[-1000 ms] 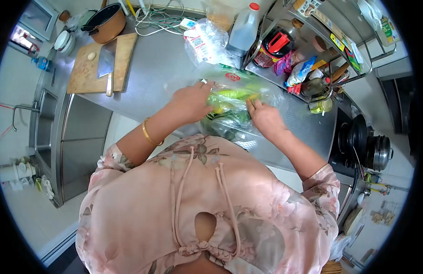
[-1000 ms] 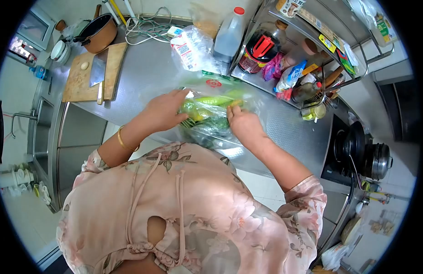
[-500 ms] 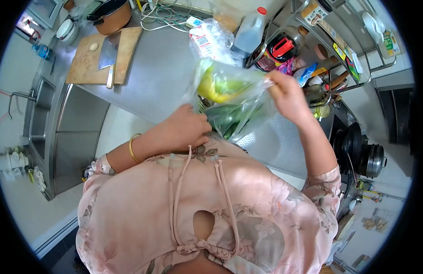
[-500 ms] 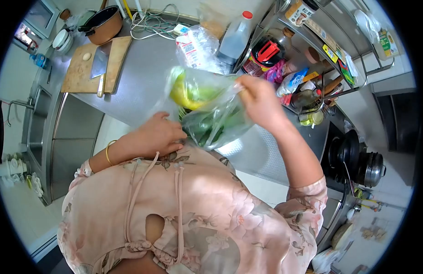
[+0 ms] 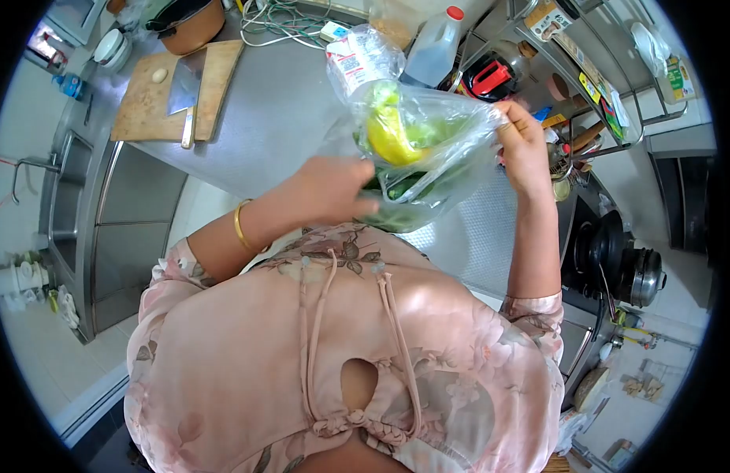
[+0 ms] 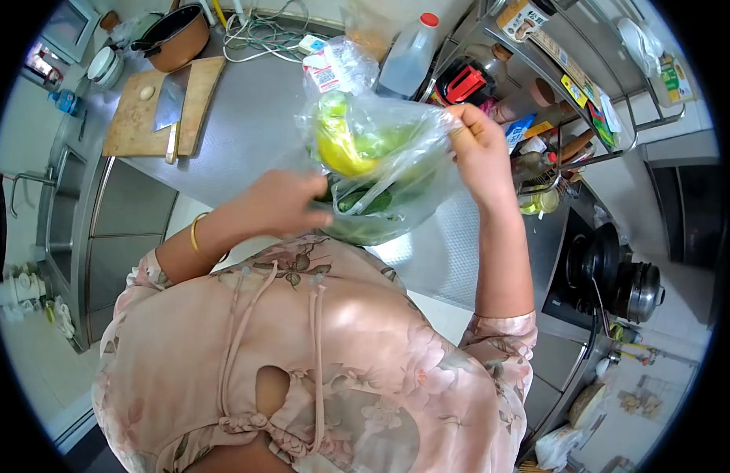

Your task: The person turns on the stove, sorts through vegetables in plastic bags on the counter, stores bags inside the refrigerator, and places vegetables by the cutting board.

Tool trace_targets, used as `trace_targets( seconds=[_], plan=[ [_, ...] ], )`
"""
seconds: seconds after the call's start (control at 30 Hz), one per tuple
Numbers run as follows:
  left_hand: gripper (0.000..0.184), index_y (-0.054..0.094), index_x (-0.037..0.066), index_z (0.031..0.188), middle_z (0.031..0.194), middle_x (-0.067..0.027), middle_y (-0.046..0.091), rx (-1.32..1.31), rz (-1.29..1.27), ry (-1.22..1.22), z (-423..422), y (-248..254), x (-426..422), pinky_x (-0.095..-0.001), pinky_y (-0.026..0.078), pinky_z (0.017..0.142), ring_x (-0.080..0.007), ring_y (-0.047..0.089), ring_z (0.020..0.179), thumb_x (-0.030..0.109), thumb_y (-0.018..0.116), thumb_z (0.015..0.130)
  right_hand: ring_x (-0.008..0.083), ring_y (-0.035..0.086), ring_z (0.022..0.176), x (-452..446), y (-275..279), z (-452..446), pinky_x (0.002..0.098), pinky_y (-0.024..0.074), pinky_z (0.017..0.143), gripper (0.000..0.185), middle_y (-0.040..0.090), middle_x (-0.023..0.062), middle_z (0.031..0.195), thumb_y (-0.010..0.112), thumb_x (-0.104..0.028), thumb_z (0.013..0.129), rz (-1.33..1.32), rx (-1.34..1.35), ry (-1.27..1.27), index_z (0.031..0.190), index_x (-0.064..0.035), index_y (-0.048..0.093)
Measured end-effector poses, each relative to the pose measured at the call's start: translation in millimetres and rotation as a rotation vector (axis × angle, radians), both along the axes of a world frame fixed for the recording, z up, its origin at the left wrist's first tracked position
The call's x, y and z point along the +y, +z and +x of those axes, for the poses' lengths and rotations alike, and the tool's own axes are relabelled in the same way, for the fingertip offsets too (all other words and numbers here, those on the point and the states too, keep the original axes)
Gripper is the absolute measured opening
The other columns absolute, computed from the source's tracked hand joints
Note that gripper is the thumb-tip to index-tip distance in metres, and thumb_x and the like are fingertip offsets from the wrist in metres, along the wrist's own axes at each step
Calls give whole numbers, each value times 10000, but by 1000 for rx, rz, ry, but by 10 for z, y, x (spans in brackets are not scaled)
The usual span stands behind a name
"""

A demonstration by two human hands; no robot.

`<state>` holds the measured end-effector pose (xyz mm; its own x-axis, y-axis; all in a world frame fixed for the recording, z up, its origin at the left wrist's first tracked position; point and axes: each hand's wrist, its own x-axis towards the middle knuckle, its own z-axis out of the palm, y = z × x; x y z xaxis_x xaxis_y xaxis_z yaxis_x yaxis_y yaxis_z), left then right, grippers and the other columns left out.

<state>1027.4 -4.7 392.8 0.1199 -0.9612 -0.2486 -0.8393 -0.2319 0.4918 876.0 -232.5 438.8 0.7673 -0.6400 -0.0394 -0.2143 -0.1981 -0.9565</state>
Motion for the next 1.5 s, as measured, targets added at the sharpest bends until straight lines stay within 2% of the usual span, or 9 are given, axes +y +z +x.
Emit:
trace_targets(
  seconds=[0.17,0.33,0.43,0.57,0.77,0.9,1.07,1.27,1.5],
  plan=[
    [482,539,10,1016,1044,-191,548,73,-256,297,158,-261,-161,-408,456,818,-346,538,982,254,742,654,48,471,628,-34,-109,-31,205,394,565,147,509,-40,674,517,-158,913,-141,-6,135,869,-37,589],
    [627,467,-8,1208,1164,-208,502,185,-54,-11,130,-401,-296,-384,407,921,-350,494,1084,214,708,673,279,604,733,24,-177,47,344,467,672,224,612,161,854,574,-83,824,-480,228,213,1031,-4,597],
    [645,448,-19,1244,1206,-221,498,374,-94,0,135,-721,-330,-367,409,925,-333,503,1094,214,679,689,322,612,758,121,-136,49,357,472,677,334,617,172,910,615,-103,800,-581,310,217,1118,-18,563],
    [530,501,-28,1184,1112,-218,572,582,-8,105,223,-806,-372,-362,446,871,-329,564,1000,187,633,718,264,583,941,253,-29,-57,336,460,819,553,560,146,1124,698,-97,720,-913,294,268,1235,-57,502],
    [386,579,-3,1026,937,-191,641,67,207,20,196,-867,-392,-422,479,775,-371,606,872,292,616,780,304,365,1262,662,-465,78,469,379,931,538,386,133,1370,619,-100,745,-1434,375,619,1266,-158,500],
    [450,583,4,1014,928,-210,634,0,433,-17,213,-648,-236,-431,476,760,-375,600,883,387,626,782,298,342,1284,643,-913,-220,464,369,920,549,352,141,1398,577,-89,765,-1289,613,631,1296,-180,473],
    [501,568,-19,1011,899,-220,630,59,366,34,227,-846,-93,-422,474,756,-376,602,873,409,646,761,324,466,1137,660,-945,-517,484,345,928,316,492,168,1219,629,-140,743,-987,468,442,1059,-123,623],
    [419,543,-15,982,875,-194,620,365,98,152,197,-1005,-10,-378,470,721,-307,615,803,254,717,713,282,493,1050,885,-398,-362,467,365,882,211,526,135,1119,662,-118,714,-1003,-8,377,910,-74,601],
    [406,490,32,1006,880,-176,621,337,-284,291,-15,-1049,-178,-398,463,685,-350,608,827,143,729,698,370,553,881,986,-790,-234,406,459,742,173,575,184,972,591,-57,730,-551,121,508,899,-28,562]
  ],
)
